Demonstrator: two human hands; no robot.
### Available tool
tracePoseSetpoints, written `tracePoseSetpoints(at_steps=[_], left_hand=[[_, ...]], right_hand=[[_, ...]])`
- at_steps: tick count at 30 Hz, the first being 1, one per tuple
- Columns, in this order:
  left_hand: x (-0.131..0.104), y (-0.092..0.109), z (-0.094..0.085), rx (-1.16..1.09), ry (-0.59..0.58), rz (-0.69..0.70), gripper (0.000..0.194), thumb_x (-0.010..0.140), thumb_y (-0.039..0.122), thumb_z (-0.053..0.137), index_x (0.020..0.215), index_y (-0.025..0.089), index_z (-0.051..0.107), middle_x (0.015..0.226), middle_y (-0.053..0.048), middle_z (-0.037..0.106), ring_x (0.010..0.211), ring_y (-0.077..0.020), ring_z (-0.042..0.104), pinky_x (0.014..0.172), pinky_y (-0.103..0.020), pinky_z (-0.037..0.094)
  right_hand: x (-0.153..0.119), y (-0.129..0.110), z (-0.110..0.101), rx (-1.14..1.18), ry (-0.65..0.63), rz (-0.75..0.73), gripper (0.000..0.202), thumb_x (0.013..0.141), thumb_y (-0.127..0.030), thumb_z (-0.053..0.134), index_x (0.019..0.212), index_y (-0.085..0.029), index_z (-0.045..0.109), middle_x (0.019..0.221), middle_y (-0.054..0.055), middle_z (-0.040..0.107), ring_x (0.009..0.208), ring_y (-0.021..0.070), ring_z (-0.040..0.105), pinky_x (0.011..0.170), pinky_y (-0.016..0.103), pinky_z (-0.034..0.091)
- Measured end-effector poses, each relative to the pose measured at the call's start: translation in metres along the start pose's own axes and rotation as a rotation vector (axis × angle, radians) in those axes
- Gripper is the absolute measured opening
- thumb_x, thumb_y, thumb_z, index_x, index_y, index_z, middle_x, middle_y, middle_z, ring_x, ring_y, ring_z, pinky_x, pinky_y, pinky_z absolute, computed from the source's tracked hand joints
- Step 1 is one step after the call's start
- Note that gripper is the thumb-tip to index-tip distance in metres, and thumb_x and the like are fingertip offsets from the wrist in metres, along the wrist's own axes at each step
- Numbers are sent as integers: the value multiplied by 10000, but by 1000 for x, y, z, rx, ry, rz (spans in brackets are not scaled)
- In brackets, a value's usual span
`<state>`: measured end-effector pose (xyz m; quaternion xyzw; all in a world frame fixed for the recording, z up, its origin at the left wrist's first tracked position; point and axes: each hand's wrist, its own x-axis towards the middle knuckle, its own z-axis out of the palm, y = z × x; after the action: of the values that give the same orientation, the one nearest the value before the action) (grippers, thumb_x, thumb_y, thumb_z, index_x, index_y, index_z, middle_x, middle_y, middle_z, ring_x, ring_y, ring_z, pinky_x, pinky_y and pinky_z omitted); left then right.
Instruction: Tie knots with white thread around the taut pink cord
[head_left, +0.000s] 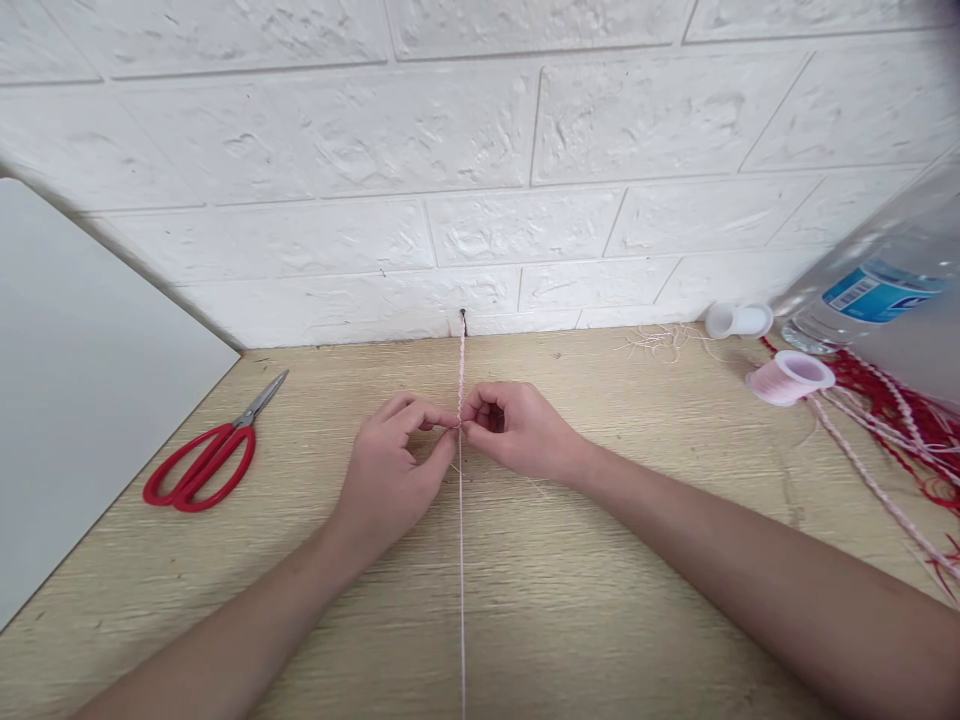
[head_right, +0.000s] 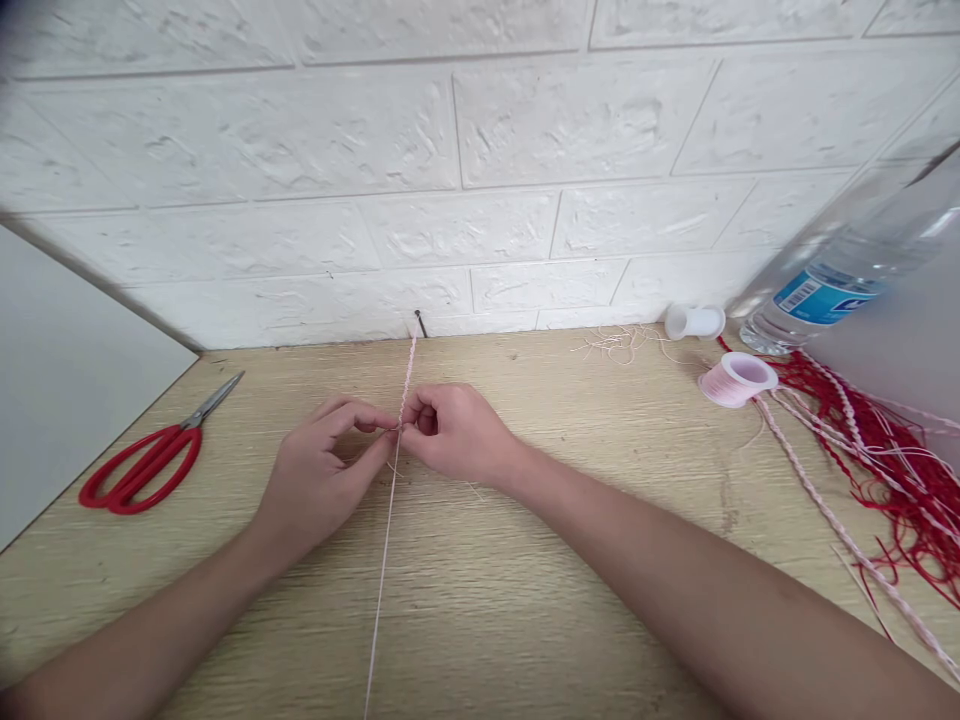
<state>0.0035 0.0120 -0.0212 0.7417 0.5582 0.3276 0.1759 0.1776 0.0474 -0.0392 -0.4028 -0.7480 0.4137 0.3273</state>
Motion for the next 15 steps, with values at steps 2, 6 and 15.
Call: tracePoseSetpoints(at_steps=[2,6,15], left_hand=[[0,0,0,-14,6,-13,95,810,278,588,843,234,665,858,-7,624,825,-151,577,677,-267,475],[0,-1,0,-40,19,-50,98,807,297,595,832,227,660,849,-11,625,821,-155,581,658,-270,470],[2,-4,-1,-78,-31,-86,97,807,302,593,840,219,631,857,-6,631,825,-159,586,667,-282,466]], right_hand=[[0,0,0,1,-5,1,68,769,-203,540,785,-167,596,661,-14,569,584,89,483,507,213,345],[1,0,1,0,-2,1,71,764,-205,548,791,-166,600,667,-12,570,586,89,482,509,212,343],[1,-1,1,-6,4,2,75,771,-210,543,795,-166,599,659,-15,567,579,88,481,506,212,346]])
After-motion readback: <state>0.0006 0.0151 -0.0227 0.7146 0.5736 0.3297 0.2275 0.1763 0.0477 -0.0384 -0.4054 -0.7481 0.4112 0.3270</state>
